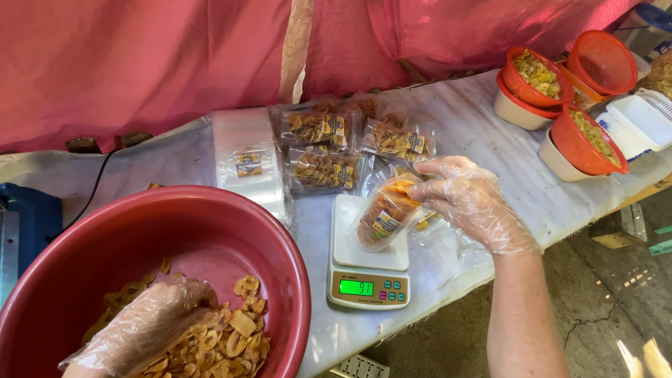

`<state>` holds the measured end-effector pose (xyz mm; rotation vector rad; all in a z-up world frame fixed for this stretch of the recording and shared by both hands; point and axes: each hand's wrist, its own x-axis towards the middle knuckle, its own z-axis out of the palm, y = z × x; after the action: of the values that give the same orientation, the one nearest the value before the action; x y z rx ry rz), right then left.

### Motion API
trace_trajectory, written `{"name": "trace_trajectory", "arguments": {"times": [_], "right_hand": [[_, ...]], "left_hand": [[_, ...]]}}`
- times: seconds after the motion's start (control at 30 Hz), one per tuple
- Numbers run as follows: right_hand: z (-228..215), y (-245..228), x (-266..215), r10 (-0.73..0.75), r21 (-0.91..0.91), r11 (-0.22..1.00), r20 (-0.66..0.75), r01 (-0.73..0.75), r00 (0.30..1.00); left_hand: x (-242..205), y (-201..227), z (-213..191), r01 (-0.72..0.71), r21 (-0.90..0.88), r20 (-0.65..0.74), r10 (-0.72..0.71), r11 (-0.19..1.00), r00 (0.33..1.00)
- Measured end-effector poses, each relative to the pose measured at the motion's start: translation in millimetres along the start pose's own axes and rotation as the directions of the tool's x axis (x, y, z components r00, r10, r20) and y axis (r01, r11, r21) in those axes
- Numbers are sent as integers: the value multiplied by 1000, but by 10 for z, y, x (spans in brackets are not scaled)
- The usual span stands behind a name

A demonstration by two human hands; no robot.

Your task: The person fills a plastic bag with banana chips from a bowl, weighs it on a scale, and adds more chips to reach the desired weight.

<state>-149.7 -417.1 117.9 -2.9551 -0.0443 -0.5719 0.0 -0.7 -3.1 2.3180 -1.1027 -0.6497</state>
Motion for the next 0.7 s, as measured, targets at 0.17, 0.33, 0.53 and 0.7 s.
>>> {"name": "trace_trajectory", "arguments": {"times": [0.17, 0.33, 0.53, 0.7], "right_hand": [[68, 169, 5, -36, 25, 999, 170, 32, 985], [93, 153, -8, 2, 46, 999, 212, -12, 977], [77, -20, 21, 64, 19, 997, 204, -69, 977], [89, -74, 23, 105, 7, 994, 251, -110, 962]], "left_hand": [[17, -34, 18, -20, 5, -16, 20, 1000, 1000], [-14, 42, -15, 36, -14, 4, -36, 999, 999], [-45, 66, -29, 41, -35, -6, -41, 999, 999], [-50, 91, -50, 57, -54, 4, -57, 997, 998]]}}
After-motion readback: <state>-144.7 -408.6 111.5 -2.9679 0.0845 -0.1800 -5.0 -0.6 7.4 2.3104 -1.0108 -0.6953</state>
